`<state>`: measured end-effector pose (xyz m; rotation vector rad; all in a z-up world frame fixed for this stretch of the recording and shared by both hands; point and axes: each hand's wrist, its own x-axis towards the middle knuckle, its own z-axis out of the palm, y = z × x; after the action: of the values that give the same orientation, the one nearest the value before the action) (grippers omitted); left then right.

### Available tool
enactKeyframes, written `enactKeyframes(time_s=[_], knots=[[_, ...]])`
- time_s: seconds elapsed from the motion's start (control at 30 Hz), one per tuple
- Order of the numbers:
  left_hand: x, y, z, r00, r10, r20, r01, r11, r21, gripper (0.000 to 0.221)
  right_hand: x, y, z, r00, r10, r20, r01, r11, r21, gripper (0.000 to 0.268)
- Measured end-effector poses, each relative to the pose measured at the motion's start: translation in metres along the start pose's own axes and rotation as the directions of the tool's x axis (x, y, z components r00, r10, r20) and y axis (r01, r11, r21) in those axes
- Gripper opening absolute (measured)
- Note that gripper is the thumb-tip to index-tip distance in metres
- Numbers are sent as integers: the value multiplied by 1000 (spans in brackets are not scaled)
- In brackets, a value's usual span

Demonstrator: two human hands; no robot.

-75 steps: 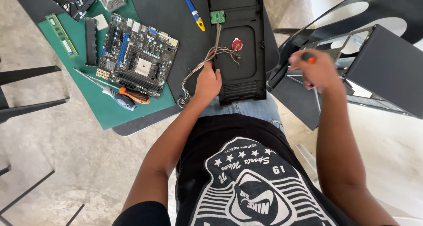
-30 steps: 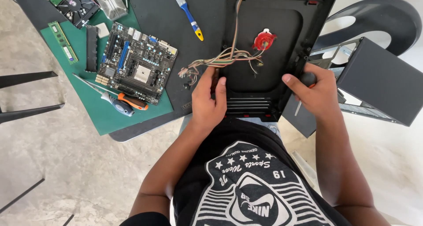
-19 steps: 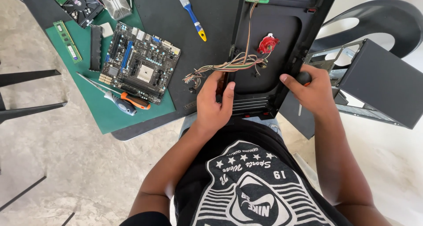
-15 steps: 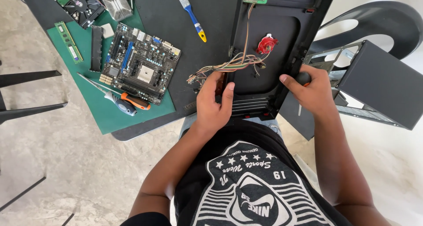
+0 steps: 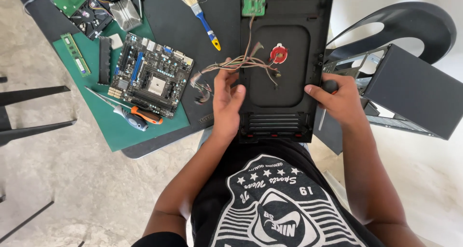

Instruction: Cleaning the interior and front panel of a computer case using a brush and performing maintenance with a screwdriver.

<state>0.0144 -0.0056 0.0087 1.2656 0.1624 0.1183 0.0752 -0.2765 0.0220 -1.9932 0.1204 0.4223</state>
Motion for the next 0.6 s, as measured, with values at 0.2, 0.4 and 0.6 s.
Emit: enactKeyframes(time_s=[0.2,0.4,0.6], knots=[[17,-12,-9,987,-85,-133,35,941,-336,60,4,25,22,990,142,7,-141,981,132,13],[41,22,-17,938,334,-97,-338,941,-32,21,12,46,37,988,131,80,-140,984,114,13],[58,37,-15,874,475,101,-483,826,292,21,16,44,49,985,18,171,-36,994,101,22]])
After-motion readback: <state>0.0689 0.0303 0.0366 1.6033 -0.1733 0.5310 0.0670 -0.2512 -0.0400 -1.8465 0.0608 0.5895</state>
